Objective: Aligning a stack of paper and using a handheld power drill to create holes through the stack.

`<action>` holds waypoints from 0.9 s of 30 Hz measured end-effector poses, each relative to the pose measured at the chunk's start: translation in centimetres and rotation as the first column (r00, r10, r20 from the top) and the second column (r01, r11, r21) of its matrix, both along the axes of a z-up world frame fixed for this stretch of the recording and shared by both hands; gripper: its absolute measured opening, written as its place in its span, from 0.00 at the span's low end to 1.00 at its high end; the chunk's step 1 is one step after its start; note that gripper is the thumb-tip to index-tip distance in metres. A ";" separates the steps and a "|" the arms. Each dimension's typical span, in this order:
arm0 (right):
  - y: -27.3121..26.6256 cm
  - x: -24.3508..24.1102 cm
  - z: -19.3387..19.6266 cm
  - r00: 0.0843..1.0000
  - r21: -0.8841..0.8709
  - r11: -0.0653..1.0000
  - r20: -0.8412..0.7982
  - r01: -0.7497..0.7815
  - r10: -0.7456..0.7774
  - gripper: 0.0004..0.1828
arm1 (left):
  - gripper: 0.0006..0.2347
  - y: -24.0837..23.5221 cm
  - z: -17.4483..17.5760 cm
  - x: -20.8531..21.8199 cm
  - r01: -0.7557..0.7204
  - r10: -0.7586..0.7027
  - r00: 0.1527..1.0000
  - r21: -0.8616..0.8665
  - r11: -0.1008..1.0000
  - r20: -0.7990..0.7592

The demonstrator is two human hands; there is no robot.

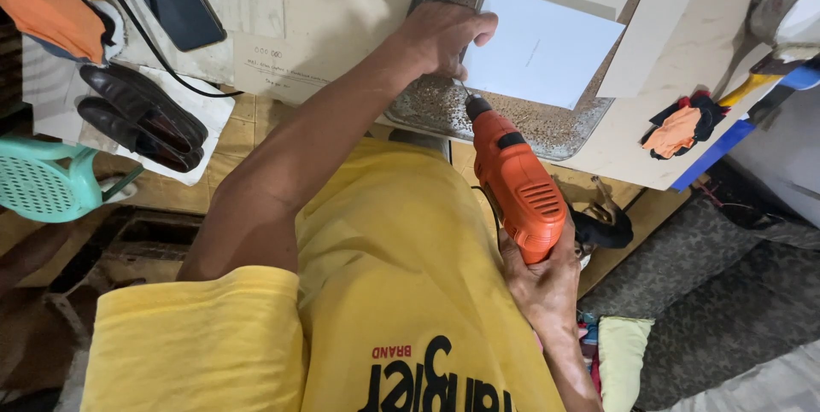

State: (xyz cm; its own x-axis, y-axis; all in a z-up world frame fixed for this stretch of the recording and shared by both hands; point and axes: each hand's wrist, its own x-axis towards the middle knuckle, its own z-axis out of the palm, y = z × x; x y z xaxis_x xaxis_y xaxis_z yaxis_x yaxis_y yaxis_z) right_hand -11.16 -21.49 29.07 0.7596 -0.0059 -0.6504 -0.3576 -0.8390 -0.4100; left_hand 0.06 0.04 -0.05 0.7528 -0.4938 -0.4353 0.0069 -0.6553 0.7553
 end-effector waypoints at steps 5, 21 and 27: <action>0.2 0.1 0.1 1.000 -0.001 1.000 0.007 -0.010 0.010 0.35 | 0.24 0.1 0.0 -0.1 0.010 -0.010 1.000 0.001 1.000 0.006; 0.9 1.6 0.2 0.989 -0.194 0.981 -0.147 0.004 -0.033 0.42 | 0.22 -0.1 -0.7 0.2 0.015 -0.015 1.000 -0.020 1.000 0.001; 0.8 1.7 -0.2 0.988 -0.201 0.979 -0.153 -0.045 0.014 0.43 | 0.22 -0.3 -1.6 -0.3 -0.020 0.021 0.994 -0.010 1.000 0.104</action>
State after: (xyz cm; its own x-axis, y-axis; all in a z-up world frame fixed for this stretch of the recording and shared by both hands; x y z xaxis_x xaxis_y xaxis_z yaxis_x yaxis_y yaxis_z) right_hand -9.45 -20.70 28.89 0.6557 -0.1287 -0.7440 -0.3757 -0.9103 -0.1737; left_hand -0.21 -0.30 -1.70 0.8037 -0.4815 -0.3495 -0.0586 -0.6487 0.7588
